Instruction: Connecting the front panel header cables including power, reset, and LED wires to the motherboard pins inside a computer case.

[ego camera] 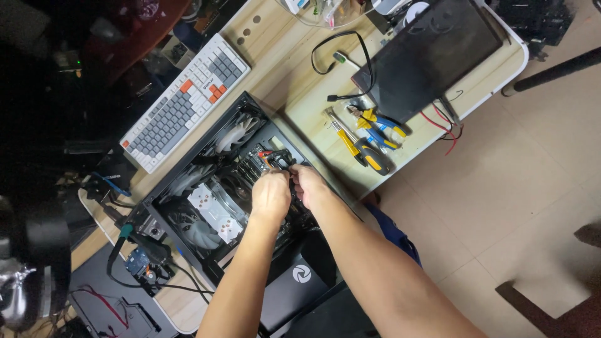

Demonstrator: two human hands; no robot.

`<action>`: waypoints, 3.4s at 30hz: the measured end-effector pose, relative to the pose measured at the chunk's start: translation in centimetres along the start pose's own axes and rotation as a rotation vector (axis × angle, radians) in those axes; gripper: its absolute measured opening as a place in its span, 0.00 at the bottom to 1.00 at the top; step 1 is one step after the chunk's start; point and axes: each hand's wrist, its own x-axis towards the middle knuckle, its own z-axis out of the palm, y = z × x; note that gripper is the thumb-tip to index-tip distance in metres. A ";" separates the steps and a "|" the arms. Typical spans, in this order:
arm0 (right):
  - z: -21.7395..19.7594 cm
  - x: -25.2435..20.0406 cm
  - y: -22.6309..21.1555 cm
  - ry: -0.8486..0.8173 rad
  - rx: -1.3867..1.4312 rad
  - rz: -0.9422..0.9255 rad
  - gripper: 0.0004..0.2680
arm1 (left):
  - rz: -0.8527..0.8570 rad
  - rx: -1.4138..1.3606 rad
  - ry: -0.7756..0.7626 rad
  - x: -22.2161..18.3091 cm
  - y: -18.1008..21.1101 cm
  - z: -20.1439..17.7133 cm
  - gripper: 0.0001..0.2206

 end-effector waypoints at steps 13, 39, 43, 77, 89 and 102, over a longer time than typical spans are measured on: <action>-0.3 -2.4 -0.5 -0.002 0.071 0.045 0.09 | -0.436 -0.304 -0.340 3.4 0.3 -15.5 0.10; -0.5 -2.8 -0.8 -0.066 0.136 0.031 0.10 | -0.328 -0.435 -0.702 8.3 -1.6 -9.4 0.14; -0.5 -1.8 -0.5 -0.087 0.128 0.017 0.10 | -0.361 -0.409 -0.696 8.7 -1.4 -10.3 0.14; -0.2 -2.1 -1.2 -0.031 0.188 0.022 0.11 | 0.047 -0.319 0.016 -6.3 -1.4 -18.4 0.14; -0.6 -2.3 -2.2 -0.118 0.140 0.088 0.06 | -0.878 -1.271 0.518 -36.1 1.7 -15.2 0.10; 1.4 -7.9 -3.0 -0.016 0.061 0.041 0.02 | -1.601 -1.644 0.531 -42.5 10.2 5.5 0.13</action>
